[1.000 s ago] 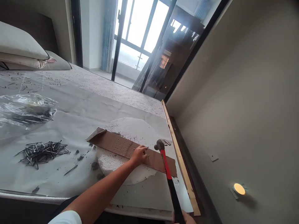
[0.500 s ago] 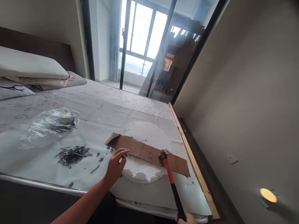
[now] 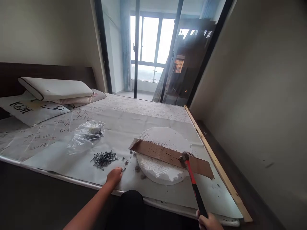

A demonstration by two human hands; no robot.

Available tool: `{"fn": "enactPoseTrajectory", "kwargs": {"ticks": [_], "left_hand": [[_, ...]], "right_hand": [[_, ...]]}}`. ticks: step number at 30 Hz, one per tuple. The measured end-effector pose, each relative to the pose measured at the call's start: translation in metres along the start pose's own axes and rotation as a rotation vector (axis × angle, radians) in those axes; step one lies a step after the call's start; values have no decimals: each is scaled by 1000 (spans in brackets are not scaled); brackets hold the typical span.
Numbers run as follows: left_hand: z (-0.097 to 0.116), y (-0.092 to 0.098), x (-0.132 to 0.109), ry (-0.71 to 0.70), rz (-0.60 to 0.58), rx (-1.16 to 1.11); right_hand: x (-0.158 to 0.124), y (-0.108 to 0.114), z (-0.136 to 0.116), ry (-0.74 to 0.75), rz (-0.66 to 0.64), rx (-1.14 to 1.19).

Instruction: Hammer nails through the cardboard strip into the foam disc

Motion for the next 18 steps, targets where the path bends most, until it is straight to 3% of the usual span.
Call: {"fn": "enactPoseTrajectory", "kwargs": {"ticks": [5,10,14,18], "left_hand": [[12,-1,21,-134,7,93],[42,49,33,-157,201,-169],[91,79,33,-86,159,-521],[166,80,36,-151,25,-810]], "right_hand": [[-1,-5,-16,-41,52,71],[-7,-1,-33,-64,27,102],[-14,6,-48,-45,-15,155],[-24,19,-62,-5,-31,210]]}}
Point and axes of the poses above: each hand's wrist, its own x-axis towards the middle knuckle, its own y-axis out of the back of the hand, z = x × y, the point moved 8 cm from there along x, towards the middle knuckle, and after that the axes turned 14 degrees about z, right-handed, at the moved point
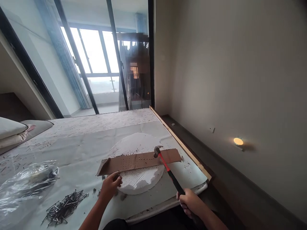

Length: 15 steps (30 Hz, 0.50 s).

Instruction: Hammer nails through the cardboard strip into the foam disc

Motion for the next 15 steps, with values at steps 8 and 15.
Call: {"fn": "enactPoseTrajectory", "kwargs": {"ticks": [8,15], "left_hand": [[78,-117,32,-252,5,-14],[85,-191,54,-316,-9,-2]], "right_hand": [[-24,28,-13,37,-4,122],[-23,57,-14,80,96,17]]}}
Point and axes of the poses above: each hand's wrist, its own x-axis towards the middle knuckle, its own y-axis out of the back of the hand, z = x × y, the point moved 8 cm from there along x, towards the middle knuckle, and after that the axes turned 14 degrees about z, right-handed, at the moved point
